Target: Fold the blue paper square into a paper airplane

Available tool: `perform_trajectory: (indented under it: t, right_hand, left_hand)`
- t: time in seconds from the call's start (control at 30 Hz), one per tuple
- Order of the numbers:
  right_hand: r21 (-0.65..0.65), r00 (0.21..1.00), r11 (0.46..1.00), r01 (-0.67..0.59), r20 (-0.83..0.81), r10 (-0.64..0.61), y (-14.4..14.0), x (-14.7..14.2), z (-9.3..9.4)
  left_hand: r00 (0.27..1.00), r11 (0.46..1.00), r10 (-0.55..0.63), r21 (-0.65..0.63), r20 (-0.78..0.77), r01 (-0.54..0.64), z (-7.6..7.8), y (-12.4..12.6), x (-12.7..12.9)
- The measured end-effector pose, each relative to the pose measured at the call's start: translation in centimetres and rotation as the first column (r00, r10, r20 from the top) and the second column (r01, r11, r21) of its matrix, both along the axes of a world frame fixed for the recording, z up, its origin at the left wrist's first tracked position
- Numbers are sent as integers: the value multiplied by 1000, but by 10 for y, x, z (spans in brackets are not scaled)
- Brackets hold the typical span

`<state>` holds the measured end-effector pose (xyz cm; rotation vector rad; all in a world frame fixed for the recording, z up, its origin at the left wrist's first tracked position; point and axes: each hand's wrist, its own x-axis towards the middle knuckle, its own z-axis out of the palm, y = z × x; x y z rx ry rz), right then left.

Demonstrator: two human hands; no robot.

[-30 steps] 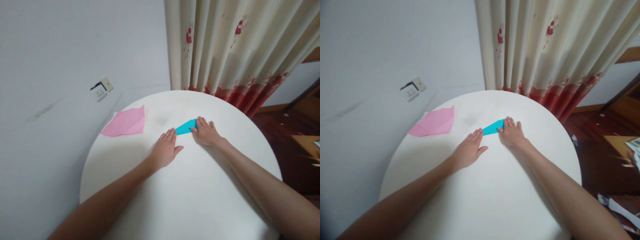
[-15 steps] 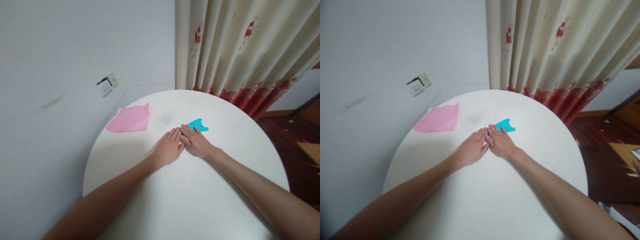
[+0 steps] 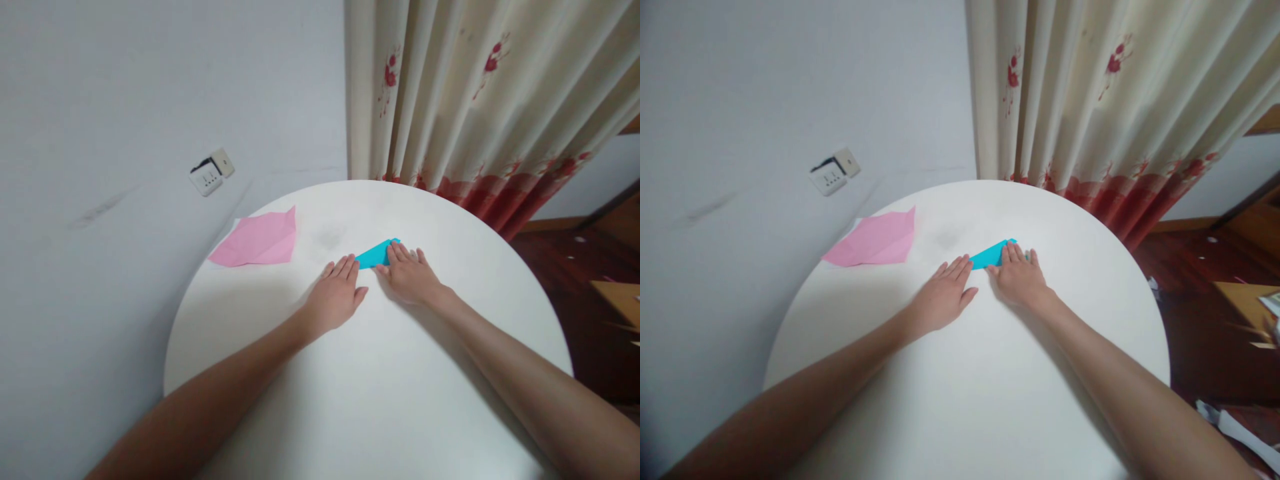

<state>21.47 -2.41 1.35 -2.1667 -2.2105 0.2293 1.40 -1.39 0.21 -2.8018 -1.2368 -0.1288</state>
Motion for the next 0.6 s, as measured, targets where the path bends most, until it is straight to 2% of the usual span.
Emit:
perform_trajectory:
  t: [0.13, 0.23, 0.3, 0.4, 0.5, 0.6]
  right_hand:
    - [-8, 978, 978, 210, -5, -211, 10, 19, -6]
    - [100, 957, 952, 290, -61, -285, 15, 22, -12]
    - [204, 972, 953, 224, -112, -205, 16, 17, -13]
    - [281, 987, 959, -16, -149, 60, 13, 2, -14]
    - [250, 958, 944, -214, -134, 253, 8, -12, -17]
    - [199, 948, 941, -273, -108, 298, 6, -15, -21]
  left_hand:
    - [1000, 1000, 10, -13, -12, -10, 0, 1, 0]
    - [1000, 1000, 11, -21, -7, -11, 1, 0, 0]
    - [1000, 1000, 8, -24, 4, -8, 1, 0, 0]
    - [1000, 1000, -4, -22, 30, 5, -1, 0, 0]
    - [998, 1000, -20, -12, 63, 21, -5, 3, -2]
    - [996, 999, -43, -28, 75, 45, -8, 9, -3]
